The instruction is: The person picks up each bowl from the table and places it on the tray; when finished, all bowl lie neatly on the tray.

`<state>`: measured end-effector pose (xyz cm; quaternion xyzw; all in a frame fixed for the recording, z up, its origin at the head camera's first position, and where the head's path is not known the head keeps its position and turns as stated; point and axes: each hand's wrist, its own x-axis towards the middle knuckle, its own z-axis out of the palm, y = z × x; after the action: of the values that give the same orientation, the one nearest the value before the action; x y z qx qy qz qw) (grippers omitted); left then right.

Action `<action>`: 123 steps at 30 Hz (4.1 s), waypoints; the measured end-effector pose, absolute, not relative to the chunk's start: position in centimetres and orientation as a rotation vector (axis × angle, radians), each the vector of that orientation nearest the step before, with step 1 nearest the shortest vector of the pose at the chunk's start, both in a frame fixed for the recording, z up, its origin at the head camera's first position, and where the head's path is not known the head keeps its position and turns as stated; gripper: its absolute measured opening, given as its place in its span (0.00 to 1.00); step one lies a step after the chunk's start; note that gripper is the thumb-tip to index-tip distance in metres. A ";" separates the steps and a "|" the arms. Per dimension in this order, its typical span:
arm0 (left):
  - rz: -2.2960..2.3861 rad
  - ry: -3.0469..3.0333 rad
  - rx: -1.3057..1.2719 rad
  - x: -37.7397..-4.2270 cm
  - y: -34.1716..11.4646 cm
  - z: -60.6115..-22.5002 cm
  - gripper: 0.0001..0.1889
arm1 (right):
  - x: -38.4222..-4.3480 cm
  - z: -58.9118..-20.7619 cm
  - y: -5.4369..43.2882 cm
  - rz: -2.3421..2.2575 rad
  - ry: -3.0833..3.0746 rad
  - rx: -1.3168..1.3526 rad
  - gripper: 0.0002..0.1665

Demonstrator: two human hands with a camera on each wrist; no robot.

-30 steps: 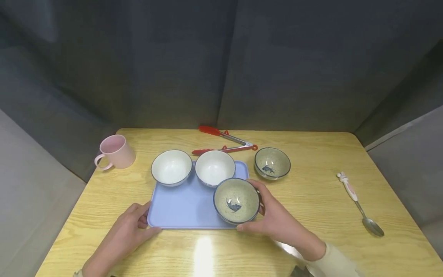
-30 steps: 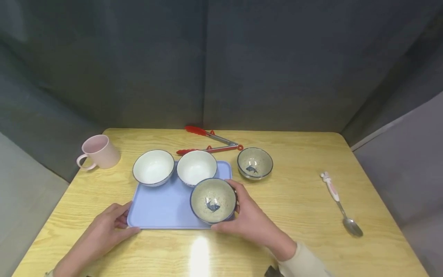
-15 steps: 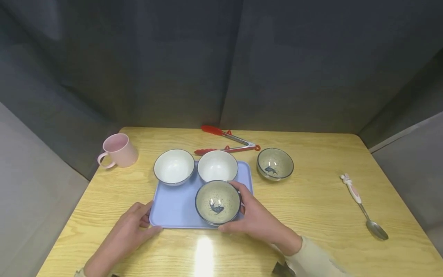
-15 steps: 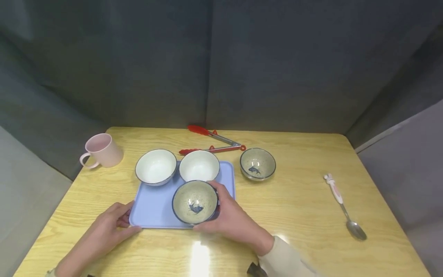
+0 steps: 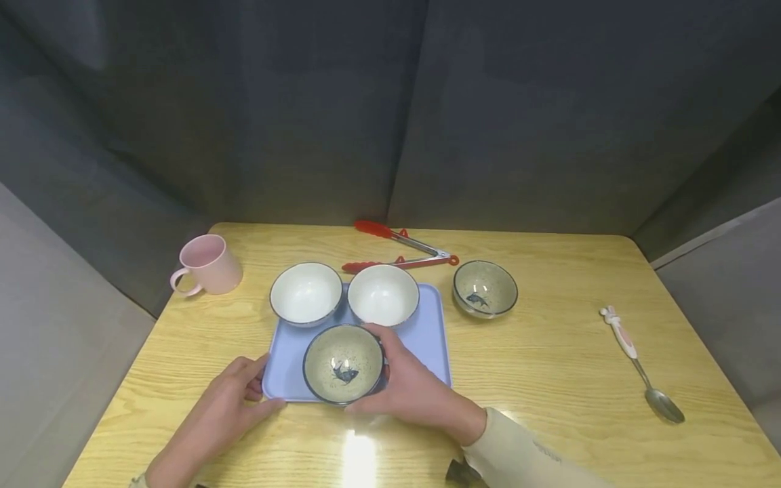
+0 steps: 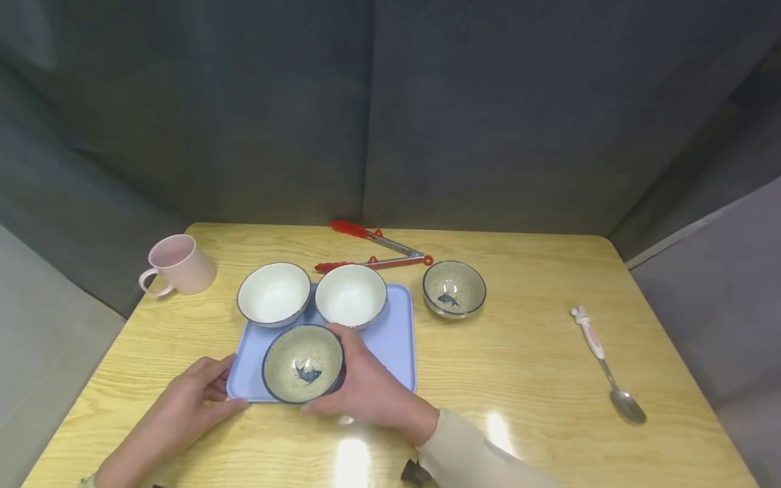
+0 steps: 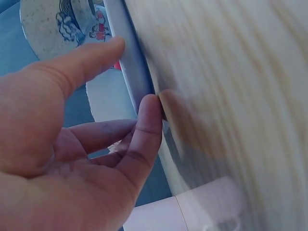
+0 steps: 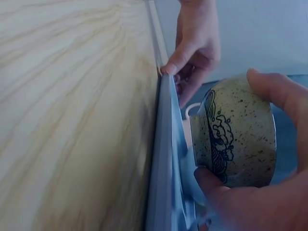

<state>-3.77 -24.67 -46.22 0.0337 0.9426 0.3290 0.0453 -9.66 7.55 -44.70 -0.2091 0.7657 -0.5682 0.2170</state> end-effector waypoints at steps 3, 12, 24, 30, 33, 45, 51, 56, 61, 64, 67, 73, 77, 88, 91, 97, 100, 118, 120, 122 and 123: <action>1.031 2.893 0.115 -3.7 -24.7 -46.3 0.41 | -9.7 -44.7 6.5 -1.547 2.141 -0.598 0.73; 1.056 2.938 0.167 -3.6 -24.9 -46.5 0.40 | -9.9 -45.3 4.0 -1.486 2.152 -0.623 0.74; 1.069 2.931 0.168 -3.6 -25.0 -46.5 0.38 | -10.3 -45.7 2.2 -1.521 2.117 -0.589 0.75; 1.065 2.918 0.143 -3.6 -25.0 -46.5 0.39 | -10.4 -46.1 1.9 -1.527 2.109 -0.585 0.75; 1.060 2.918 0.141 -3.6 -25.0 -46.6 0.39 | -10.4 -46.2 1.8 -1.515 2.125 -0.606 0.75; 1.056 2.896 0.137 -3.6 -25.0 -46.4 0.40 | -10.2 -45.9 2.2 -1.409 2.218 -0.645 0.81; 1.050 2.899 0.132 -3.6 -25.0 -46.4 0.40 | -10.0 -44.6 2.8 -1.372 2.270 -0.651 0.79; 1.056 2.901 0.133 -3.6 -25.0 -46.4 0.40 | -9.9 -42.9 4.0 -1.420 2.221 -0.625 0.75; 1.062 2.897 0.128 -3.6 -25.0 -46.5 0.41 | -9.7 -41.5 5.9 -1.492 2.183 -0.635 0.72; 1.058 2.903 0.134 -3.6 -25.0 -46.5 0.40 | -9.8 -41.1 7.3 -1.543 2.177 -0.641 0.69; 1.045 2.921 0.149 -3.6 -25.1 -46.5 0.40 | -10.4 -41.1 8.7 -1.598 2.180 -0.656 0.68; 1.040 2.932 0.150 -3.6 -25.1 -46.5 0.39 | -11.1 -41.8 11.8 -1.639 2.240 -0.603 0.66; 1.042 2.933 0.141 -3.6 -25.1 -46.6 0.39 | -11.3 -42.1 14.0 -1.694 2.288 -0.609 0.66; 1.076 2.930 0.157 -3.7 -25.1 -46.7 0.38 | -13.1 -41.2 20.8 -1.746 2.505 -0.500 0.65; 1.078 2.930 0.156 -3.8 -25.1 -46.7 0.38 | -14.0 -41.2 22.6 -1.738 2.567 -0.452 0.67; 1.071 2.924 0.144 -3.7 -25.1 -46.7 0.38 | -15.6 -41.9 25.2 -1.659 2.646 -0.353 0.71; 1.091 2.909 0.144 -3.7 -25.1 -46.6 0.38 | -16.2 -42.4 25.7 -1.642 2.662 -0.313 0.73; 1.177 2.875 0.166 -3.9 -25.5 -46.7 0.38 | -19.2 -46.1 27.2 -1.665 2.346 -0.127 0.82; 1.179 2.874 0.159 -3.9 -25.6 -46.8 0.38 | -19.5 -46.4 27.2 -1.654 2.353 -0.136 0.81; 1.191 2.862 0.137 -3.9 -25.6 -46.8 0.38 | -19.6 -46.7 27.1 -1.636 2.358 -0.138 0.81; 1.198 2.856 0.128 -3.8 -25.6 -46.9 0.38 | -19.7 -46.8 27.1 -1.628 2.363 -0.138 0.81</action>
<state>-3.84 -25.61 -46.86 0.0412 0.9212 0.3863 0.0208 -19.66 27.09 -46.77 -0.0475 0.8150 -0.5617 0.1340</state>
